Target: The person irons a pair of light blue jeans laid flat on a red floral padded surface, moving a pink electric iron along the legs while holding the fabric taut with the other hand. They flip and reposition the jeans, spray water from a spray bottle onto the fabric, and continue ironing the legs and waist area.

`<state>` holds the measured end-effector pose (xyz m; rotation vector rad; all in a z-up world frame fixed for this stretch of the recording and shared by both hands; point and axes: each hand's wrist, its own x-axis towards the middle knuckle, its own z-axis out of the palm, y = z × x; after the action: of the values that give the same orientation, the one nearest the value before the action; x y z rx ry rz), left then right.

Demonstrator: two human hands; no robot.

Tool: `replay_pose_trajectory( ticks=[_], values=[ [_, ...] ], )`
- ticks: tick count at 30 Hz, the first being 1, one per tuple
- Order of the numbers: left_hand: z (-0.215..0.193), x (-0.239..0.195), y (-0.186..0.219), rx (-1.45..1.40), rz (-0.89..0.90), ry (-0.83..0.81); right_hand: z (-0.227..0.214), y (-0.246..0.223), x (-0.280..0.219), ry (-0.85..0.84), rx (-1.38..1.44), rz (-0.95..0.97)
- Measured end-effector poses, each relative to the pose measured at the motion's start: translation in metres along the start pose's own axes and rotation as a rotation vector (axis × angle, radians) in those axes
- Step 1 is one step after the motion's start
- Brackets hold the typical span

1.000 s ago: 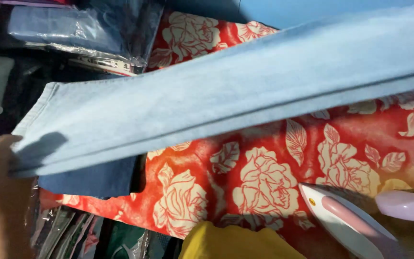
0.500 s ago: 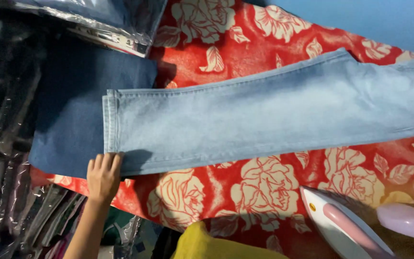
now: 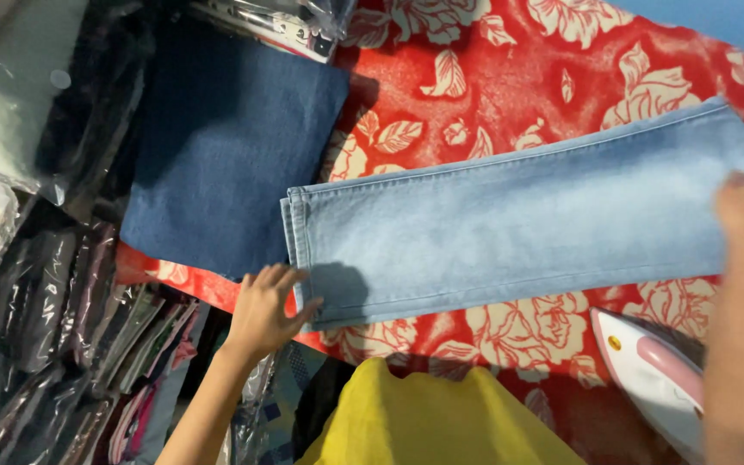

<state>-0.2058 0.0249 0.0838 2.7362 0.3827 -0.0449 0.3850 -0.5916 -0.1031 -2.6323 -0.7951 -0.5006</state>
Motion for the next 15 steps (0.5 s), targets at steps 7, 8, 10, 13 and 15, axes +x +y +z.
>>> replay_pose_trajectory(
  ticks=[7, 8, 10, 13, 15],
  values=[
    [0.008, 0.111, -0.068, 0.150, 0.091, 0.266, -0.056, -0.591, -0.103, -0.368, 1.014, -0.134],
    [0.020, 0.120, -0.075, 0.149, 0.110, 0.242, -0.060, -0.629, -0.119, -0.495, 1.044, -0.184],
    [0.031, 0.138, -0.089, 0.150, 0.154, 0.227, -0.044, -0.678, -0.145, -0.597, 1.064, -0.228],
    [0.045, 0.150, -0.106, 0.124, 0.236, 0.173, 0.000, -0.696, -0.188, -0.264, 0.680, -0.339],
    [0.051, 0.159, -0.114, 0.019, 0.182, 0.069, 0.016, -0.694, -0.200, -0.092, 0.524, -0.453]
  ],
)
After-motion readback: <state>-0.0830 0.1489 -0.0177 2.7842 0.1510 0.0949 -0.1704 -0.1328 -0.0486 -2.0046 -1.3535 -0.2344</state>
